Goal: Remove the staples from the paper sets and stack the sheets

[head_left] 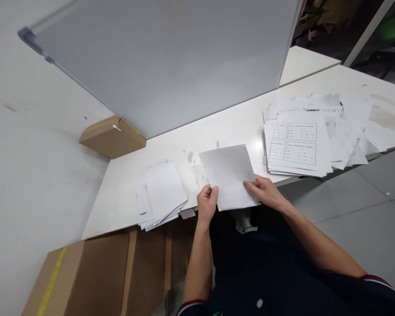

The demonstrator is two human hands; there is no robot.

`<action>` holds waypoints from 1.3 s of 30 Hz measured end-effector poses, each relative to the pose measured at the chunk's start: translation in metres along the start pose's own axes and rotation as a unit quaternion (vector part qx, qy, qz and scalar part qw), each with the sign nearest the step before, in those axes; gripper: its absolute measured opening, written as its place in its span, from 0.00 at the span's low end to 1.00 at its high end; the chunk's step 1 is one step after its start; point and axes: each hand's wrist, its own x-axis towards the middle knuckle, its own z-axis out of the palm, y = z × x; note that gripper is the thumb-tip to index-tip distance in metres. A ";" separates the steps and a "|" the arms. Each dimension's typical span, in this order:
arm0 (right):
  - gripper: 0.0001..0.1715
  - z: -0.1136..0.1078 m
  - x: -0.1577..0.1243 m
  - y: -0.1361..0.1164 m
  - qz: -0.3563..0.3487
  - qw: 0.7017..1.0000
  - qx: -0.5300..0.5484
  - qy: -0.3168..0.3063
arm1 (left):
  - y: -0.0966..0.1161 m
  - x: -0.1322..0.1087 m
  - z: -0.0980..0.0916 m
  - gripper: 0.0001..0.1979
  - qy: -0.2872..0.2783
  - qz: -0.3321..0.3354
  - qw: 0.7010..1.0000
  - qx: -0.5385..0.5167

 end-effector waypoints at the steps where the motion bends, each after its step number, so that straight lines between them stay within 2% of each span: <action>1: 0.14 -0.001 -0.006 0.003 0.036 0.999 0.027 -0.023 | -0.003 0.000 -0.003 0.13 -0.012 -0.014 1.000 0.011; 4: 0.17 -0.003 -0.020 0.015 0.143 0.980 0.110 -0.079 | -0.016 0.010 -0.008 0.16 0.024 -0.017 0.998 0.061; 7: 0.18 -0.003 -0.029 0.027 0.207 0.961 0.166 -0.079 | -0.028 0.027 -0.006 0.17 0.053 0.025 0.990 0.129; 12: 0.16 -0.003 -0.026 0.035 0.249 0.940 0.229 -0.051 | -0.031 0.051 0.007 0.19 0.010 0.130 0.968 0.217; 16: 0.14 -0.002 -0.020 0.034 0.254 0.938 0.234 -0.029 | -0.028 0.057 0.013 0.20 0.002 0.162 0.948 0.275; 23: 0.15 0.001 -0.015 0.036 0.248 0.938 0.239 -0.048 | -0.028 0.054 0.012 0.21 -0.018 0.166 0.933 0.320; 29: 0.16 0.002 -0.015 0.037 0.241 0.939 0.240 -0.045 | -0.031 0.054 0.014 0.24 -0.011 0.179 0.923 0.341; 36: 0.16 0.001 -0.017 0.026 0.235 0.948 0.213 -0.040 | -0.034 0.054 0.015 0.25 -0.003 0.190 0.908 0.372; 39: 0.16 -0.007 -0.019 0.017 0.222 0.957 0.185 -0.022 | -0.035 0.054 0.015 0.25 0.000 0.208 0.907 0.366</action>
